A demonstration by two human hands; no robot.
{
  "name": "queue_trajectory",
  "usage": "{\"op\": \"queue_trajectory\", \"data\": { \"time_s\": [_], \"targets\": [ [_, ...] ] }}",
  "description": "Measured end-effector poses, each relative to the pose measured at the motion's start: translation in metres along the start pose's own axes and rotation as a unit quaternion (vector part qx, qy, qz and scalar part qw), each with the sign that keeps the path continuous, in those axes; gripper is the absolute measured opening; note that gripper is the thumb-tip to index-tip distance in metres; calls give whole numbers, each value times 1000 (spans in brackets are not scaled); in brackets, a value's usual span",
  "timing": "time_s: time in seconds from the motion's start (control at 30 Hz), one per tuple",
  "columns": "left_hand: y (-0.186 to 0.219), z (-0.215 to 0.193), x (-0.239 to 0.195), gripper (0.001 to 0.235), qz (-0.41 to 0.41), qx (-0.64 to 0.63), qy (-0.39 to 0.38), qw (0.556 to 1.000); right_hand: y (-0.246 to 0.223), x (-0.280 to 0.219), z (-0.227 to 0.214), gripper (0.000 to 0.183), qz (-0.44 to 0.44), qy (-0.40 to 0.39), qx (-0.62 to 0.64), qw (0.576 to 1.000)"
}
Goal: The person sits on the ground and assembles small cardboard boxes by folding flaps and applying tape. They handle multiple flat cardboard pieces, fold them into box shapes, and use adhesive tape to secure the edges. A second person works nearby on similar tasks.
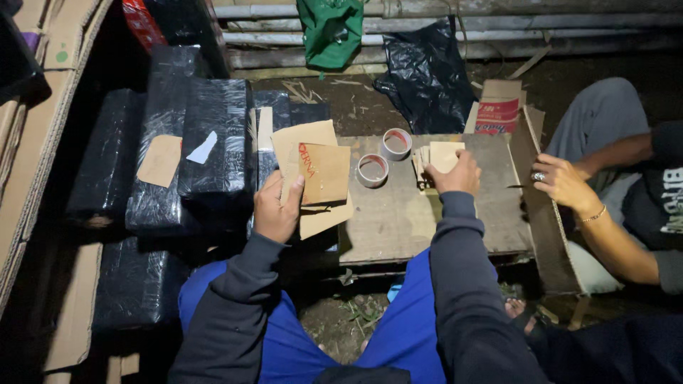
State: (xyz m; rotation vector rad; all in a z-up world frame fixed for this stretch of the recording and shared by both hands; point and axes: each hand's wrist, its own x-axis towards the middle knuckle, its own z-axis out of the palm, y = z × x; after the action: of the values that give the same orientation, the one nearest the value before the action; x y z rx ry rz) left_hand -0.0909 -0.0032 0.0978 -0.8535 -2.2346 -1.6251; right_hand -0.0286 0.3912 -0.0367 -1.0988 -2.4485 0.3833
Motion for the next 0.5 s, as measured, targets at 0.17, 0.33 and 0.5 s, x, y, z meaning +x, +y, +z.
{"op": "queue_trajectory", "data": {
  "time_s": [0.17, 0.33, 0.5],
  "targets": [
    [0, 1, 2, 19, -28, -18, -25, 999, -49, -19, -22, 89, -212, 112, 154, 959],
    [-5, 4, -3, 18, -2, -23, -60, 998, -128, -83, -69, 109, -463, -87, 362, 804],
    [-6, 5, -1, 19, -38, -4, -84, 996, -156, -104, -84, 98, -499, -117, 319, 797]
  ]
}}
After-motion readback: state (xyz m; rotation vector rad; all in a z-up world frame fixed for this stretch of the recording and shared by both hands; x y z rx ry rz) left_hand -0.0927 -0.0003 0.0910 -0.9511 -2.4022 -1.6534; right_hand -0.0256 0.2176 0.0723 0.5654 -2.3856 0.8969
